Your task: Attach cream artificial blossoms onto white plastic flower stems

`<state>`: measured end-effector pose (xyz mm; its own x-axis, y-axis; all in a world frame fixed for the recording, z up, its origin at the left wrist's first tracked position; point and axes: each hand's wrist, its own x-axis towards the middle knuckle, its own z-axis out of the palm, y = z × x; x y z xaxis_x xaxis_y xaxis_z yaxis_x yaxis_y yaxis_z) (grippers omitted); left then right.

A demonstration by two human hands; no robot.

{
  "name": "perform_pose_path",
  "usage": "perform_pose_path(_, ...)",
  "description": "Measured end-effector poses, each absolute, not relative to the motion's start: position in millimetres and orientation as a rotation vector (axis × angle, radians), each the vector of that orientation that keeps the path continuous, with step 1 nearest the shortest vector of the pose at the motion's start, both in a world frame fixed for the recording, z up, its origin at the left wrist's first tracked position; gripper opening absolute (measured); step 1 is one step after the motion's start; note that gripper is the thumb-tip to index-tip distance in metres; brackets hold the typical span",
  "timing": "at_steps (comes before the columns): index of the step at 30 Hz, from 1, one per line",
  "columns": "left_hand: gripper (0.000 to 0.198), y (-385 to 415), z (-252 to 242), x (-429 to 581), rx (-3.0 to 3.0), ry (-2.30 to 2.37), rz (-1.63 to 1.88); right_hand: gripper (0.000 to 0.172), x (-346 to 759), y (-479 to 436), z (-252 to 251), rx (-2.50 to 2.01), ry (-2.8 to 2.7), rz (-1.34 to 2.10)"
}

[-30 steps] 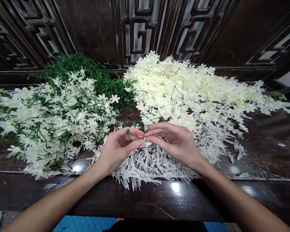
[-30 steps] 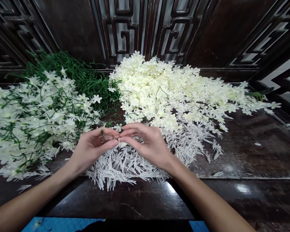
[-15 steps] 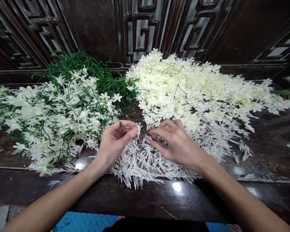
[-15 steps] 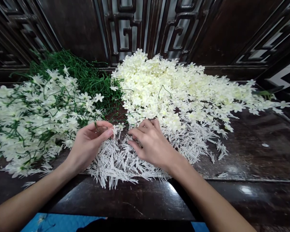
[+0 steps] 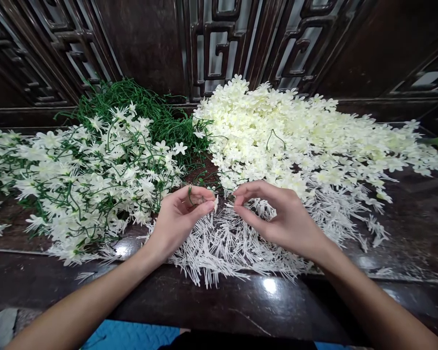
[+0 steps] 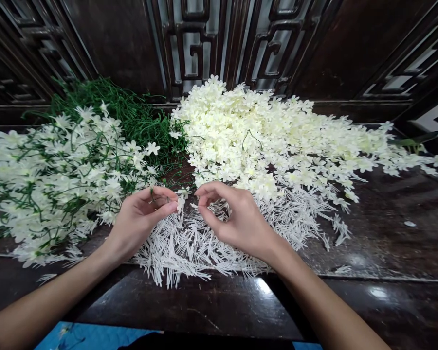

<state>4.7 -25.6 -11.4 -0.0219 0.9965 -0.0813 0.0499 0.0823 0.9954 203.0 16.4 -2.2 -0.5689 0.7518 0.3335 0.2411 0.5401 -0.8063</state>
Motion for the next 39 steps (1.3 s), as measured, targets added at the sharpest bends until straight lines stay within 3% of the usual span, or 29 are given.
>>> perform_pose_path(18,0.006,-27,-10,7,1.263,1.152,1.054,0.010,196,9,-2,-0.726,-1.968,1.143)
perform_pose_path(31,0.006,-26,-11,7,1.247,1.180,1.148,0.010,194,8,-9,-0.801,-1.882,1.154)
perform_pose_path(36,0.007,-26,-10,7,1.228,1.180,1.168,0.046,194,9,-10,-0.975,-1.942,1.296)
perform_pose_path(39,0.006,-26,-11,8,1.219,1.157,1.184,0.026,192,8,-12,-0.916,-1.937,1.329)
